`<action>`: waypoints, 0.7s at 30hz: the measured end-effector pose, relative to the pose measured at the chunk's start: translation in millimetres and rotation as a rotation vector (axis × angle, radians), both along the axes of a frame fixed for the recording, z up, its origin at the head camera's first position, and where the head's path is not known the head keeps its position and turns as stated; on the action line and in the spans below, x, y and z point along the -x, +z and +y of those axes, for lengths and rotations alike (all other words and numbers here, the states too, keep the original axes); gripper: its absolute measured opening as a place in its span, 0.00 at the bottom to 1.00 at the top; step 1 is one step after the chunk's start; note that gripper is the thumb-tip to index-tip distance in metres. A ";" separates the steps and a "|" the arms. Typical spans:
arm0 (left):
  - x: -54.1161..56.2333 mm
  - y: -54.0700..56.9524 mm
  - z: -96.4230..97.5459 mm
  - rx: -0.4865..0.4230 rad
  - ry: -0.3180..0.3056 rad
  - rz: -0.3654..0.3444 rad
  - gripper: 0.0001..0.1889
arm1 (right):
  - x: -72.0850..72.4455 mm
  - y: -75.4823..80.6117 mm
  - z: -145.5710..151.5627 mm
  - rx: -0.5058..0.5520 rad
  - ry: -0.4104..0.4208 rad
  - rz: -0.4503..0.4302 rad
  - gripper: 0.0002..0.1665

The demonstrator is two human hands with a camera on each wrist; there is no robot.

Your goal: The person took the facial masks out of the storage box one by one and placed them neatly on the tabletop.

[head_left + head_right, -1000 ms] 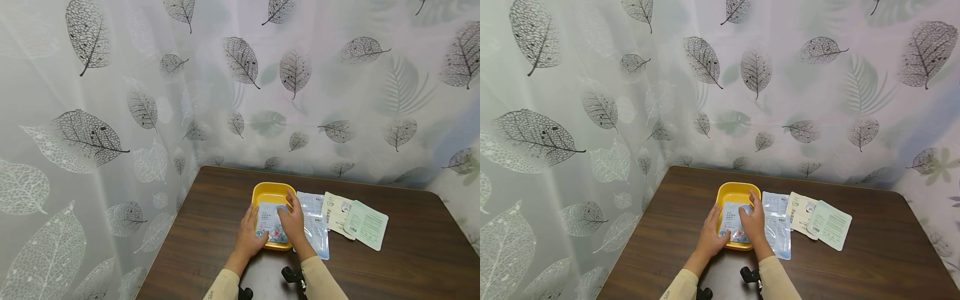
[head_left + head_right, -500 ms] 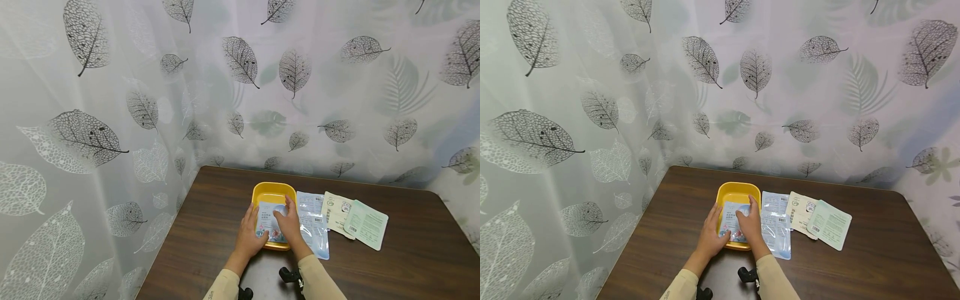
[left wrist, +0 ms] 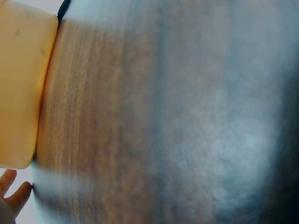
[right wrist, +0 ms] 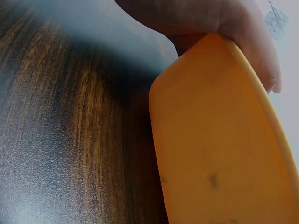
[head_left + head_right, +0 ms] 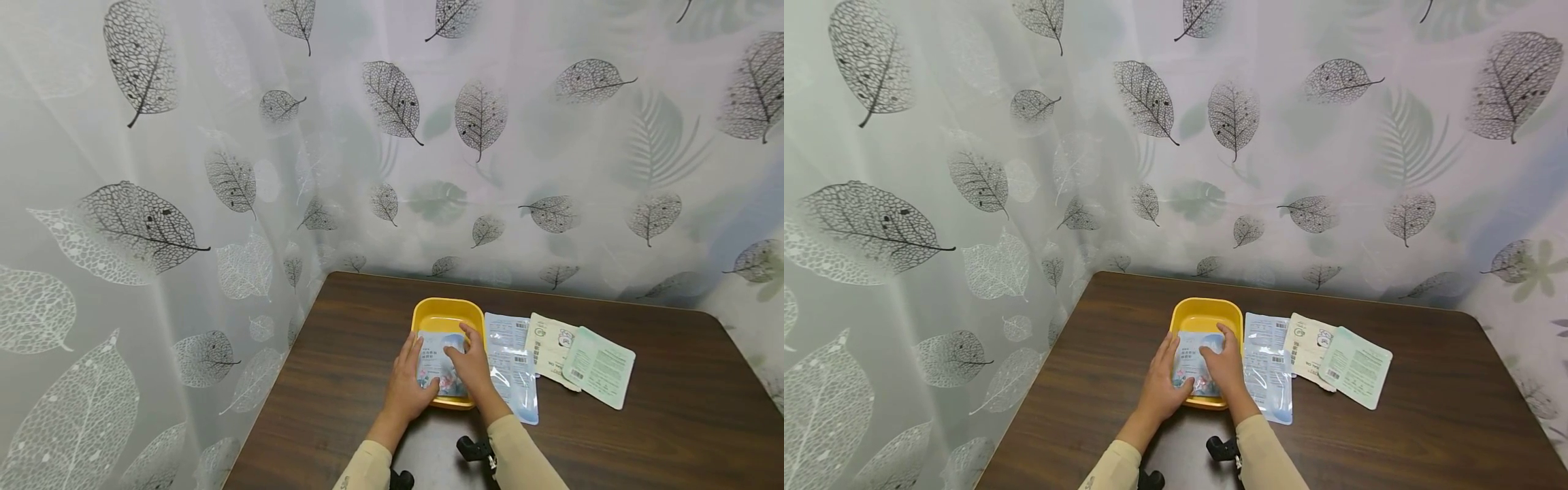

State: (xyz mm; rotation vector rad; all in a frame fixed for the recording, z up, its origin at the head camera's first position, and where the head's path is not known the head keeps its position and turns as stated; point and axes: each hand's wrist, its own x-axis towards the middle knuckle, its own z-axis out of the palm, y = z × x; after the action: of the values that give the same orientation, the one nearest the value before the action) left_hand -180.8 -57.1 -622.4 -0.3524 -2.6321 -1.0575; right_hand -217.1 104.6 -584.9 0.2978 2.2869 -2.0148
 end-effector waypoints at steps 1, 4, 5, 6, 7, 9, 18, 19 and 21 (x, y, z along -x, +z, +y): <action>-0.1 0.1 0.1 0.001 0.000 -0.003 0.44 | -0.8 0.5 0.1 0.011 -0.005 0.004 0.42; -0.8 0.3 0.3 -0.003 -0.001 -0.011 0.44 | -2.6 1.9 0.4 0.055 -0.021 0.023 0.40; -0.9 0.3 0.3 -0.005 -0.002 -0.012 0.44 | -2.9 1.8 0.6 0.070 -0.024 0.031 0.39; -0.9 0.4 0.3 -0.007 -0.003 -0.011 0.44 | -3.0 1.9 0.7 0.083 -0.025 0.041 0.39; -0.9 0.4 0.4 -0.011 -0.003 -0.007 0.44 | -3.0 1.9 0.7 0.098 -0.024 0.051 0.38; -0.8 0.4 0.2 -0.010 -0.004 0.002 0.44 | -3.0 2.2 0.8 0.128 -0.016 0.074 0.38; 0.1 -0.5 -0.3 -0.009 -0.004 0.017 0.43 | -3.9 2.0 0.9 0.132 0.060 0.091 0.34; 0.1 -0.8 -0.2 -0.008 -0.002 0.016 0.43 | -4.1 1.7 0.8 0.132 0.077 0.089 0.33; 0.0 -0.6 -0.2 -0.006 -0.002 0.021 0.43 | -4.1 0.8 0.8 0.137 0.115 0.090 0.33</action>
State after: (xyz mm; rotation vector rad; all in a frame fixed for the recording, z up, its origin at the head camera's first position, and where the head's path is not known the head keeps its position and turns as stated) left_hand -180.8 -57.3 -623.0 -0.3620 -2.6102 -1.0570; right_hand -213.0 105.4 -584.1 0.0661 2.1460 -2.1530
